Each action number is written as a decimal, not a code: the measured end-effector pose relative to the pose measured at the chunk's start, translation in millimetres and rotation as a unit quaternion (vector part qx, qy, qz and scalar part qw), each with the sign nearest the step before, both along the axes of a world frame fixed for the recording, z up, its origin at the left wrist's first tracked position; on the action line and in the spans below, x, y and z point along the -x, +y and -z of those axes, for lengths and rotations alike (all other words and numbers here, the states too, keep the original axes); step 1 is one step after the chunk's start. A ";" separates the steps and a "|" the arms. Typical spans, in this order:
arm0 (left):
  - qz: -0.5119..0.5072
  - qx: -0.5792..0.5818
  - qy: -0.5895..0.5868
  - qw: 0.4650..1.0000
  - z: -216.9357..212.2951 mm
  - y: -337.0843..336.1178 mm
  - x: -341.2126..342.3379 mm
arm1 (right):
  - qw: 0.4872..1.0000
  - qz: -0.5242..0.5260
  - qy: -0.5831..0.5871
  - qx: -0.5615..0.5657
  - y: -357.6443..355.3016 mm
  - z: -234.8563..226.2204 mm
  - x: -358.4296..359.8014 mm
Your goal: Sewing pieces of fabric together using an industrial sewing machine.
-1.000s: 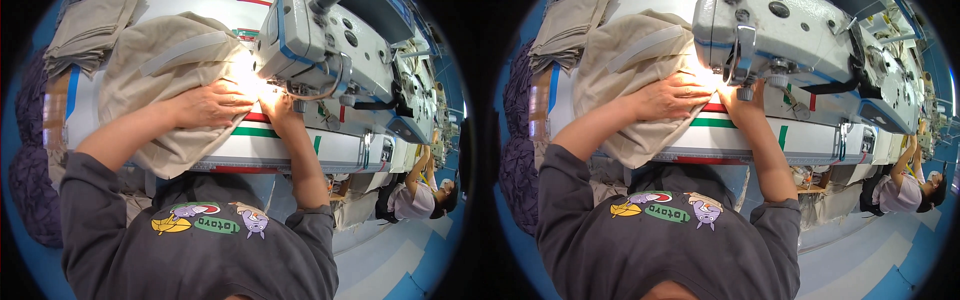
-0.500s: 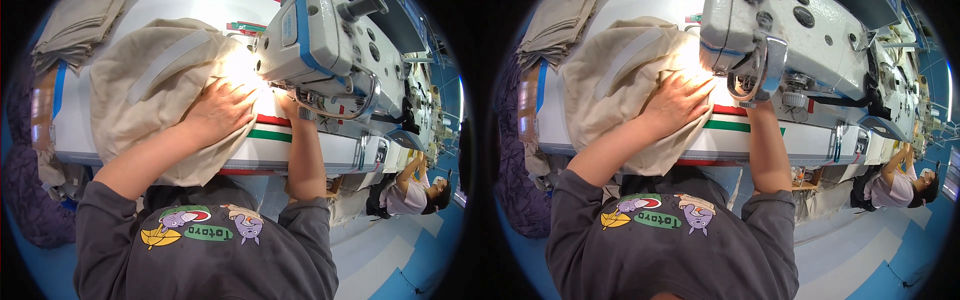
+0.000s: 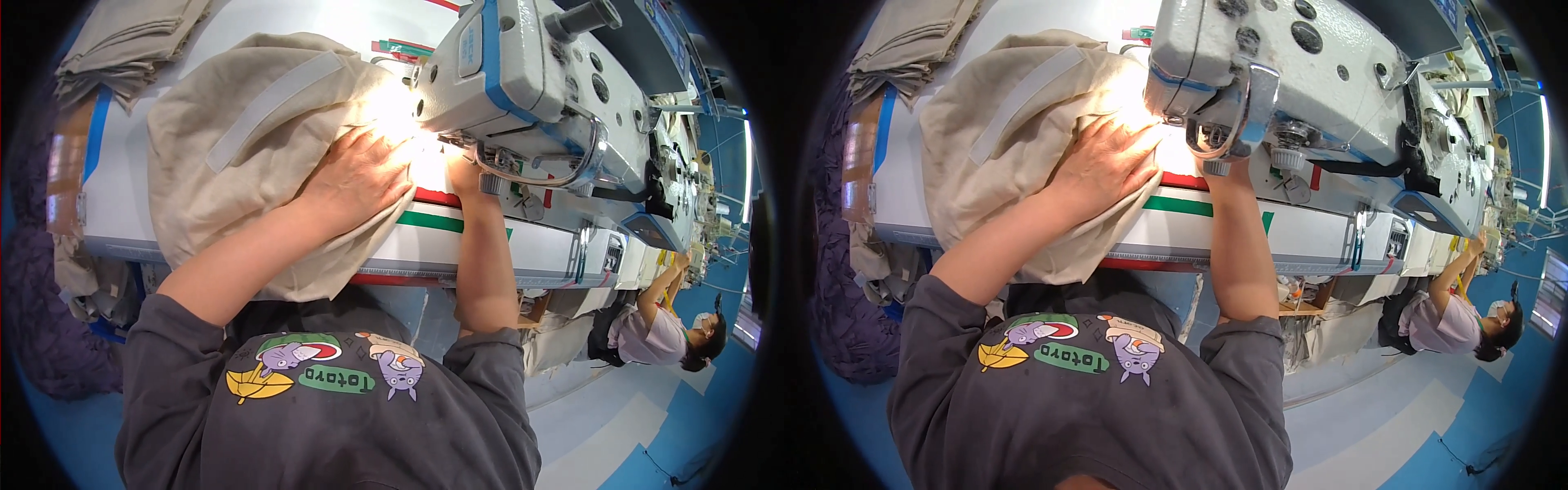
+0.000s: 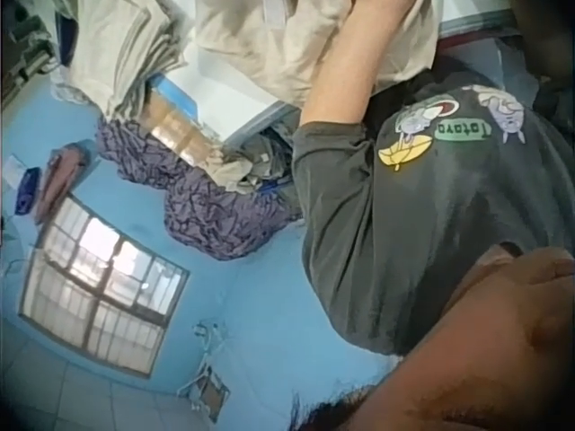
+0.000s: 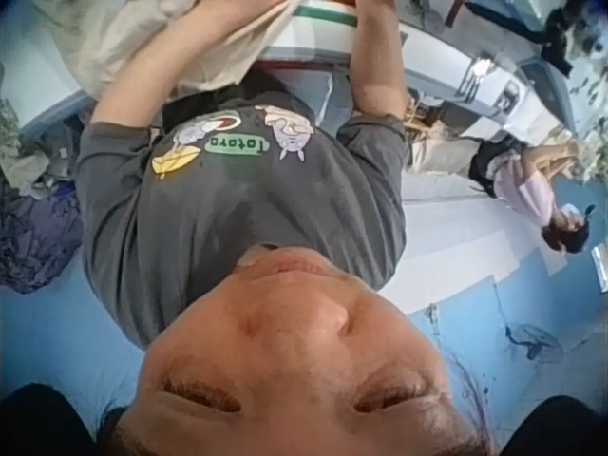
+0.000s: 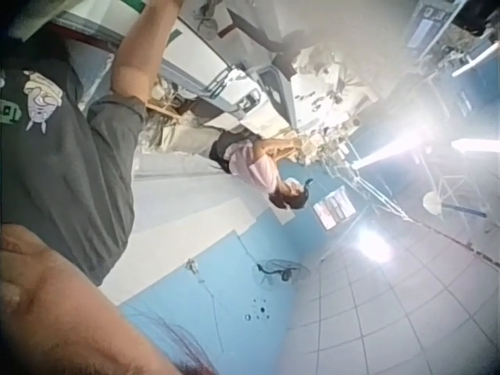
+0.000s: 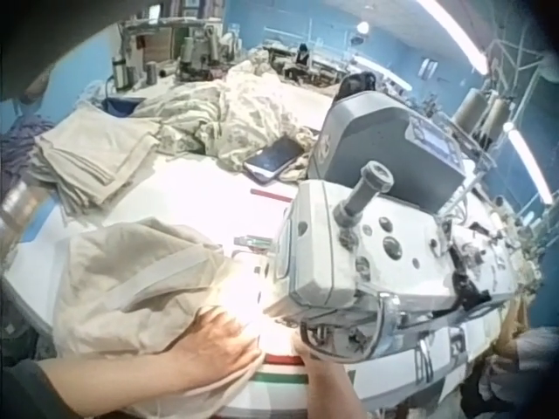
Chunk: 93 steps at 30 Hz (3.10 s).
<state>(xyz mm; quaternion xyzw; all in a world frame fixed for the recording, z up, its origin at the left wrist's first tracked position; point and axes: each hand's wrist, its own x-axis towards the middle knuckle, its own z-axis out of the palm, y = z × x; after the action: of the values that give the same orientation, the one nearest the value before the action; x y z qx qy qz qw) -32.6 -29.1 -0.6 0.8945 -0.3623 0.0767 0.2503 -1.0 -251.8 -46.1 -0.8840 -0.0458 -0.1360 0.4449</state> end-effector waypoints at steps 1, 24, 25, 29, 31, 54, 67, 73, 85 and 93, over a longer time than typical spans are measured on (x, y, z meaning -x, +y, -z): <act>-0.003 -0.003 -0.007 1.000 0.0 -0.6 -0.4 | 1.000 0.003 -0.001 -0.002 1.4 -2.7 3.0; 0.205 -0.077 0.007 0.976 -15.9 64.0 -2.9 | 0.943 -0.325 -0.072 -0.020 62.0 -116.9 188.9; 0.200 -0.072 0.012 0.977 -17.9 71.2 2.8 | 0.951 -0.291 -0.087 -0.048 51.2 -121.8 195.7; 0.153 -0.043 0.044 0.986 -30.1 71.6 13.3 | 0.942 -0.311 0.072 0.106 55.0 -88.8 225.0; 0.053 -0.123 0.054 0.990 -34.8 54.3 14.4 | 0.951 -0.293 0.057 0.082 58.5 -66.3 233.0; 0.157 0.009 -0.117 0.981 -1.9 22.2 -4.8 | 0.972 -0.191 -0.006 0.134 33.1 -71.5 197.7; 0.174 0.011 -0.077 0.982 -4.5 17.6 5.6 | 0.940 0.056 0.142 0.307 7.5 -81.0 141.5; 0.162 -0.083 -0.096 0.979 -6.1 19.4 0.2 | 0.992 -0.017 -0.006 0.126 55.5 -65.5 132.5; 0.170 -0.117 -0.094 0.974 -24.3 18.7 -4.4 | 0.957 -0.085 -0.146 0.236 44.4 -57.8 135.8; 0.123 -0.043 -0.023 0.991 -24.9 -19.6 8.6 | 0.926 -0.124 -0.177 0.310 -1.2 -75.8 138.7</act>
<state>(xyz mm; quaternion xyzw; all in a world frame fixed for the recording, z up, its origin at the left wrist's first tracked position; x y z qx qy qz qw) -41.2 -48.8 24.3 0.8513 -0.4778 0.0501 0.2111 -139.7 -253.1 29.7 -0.9266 -0.2729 -0.2130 0.1472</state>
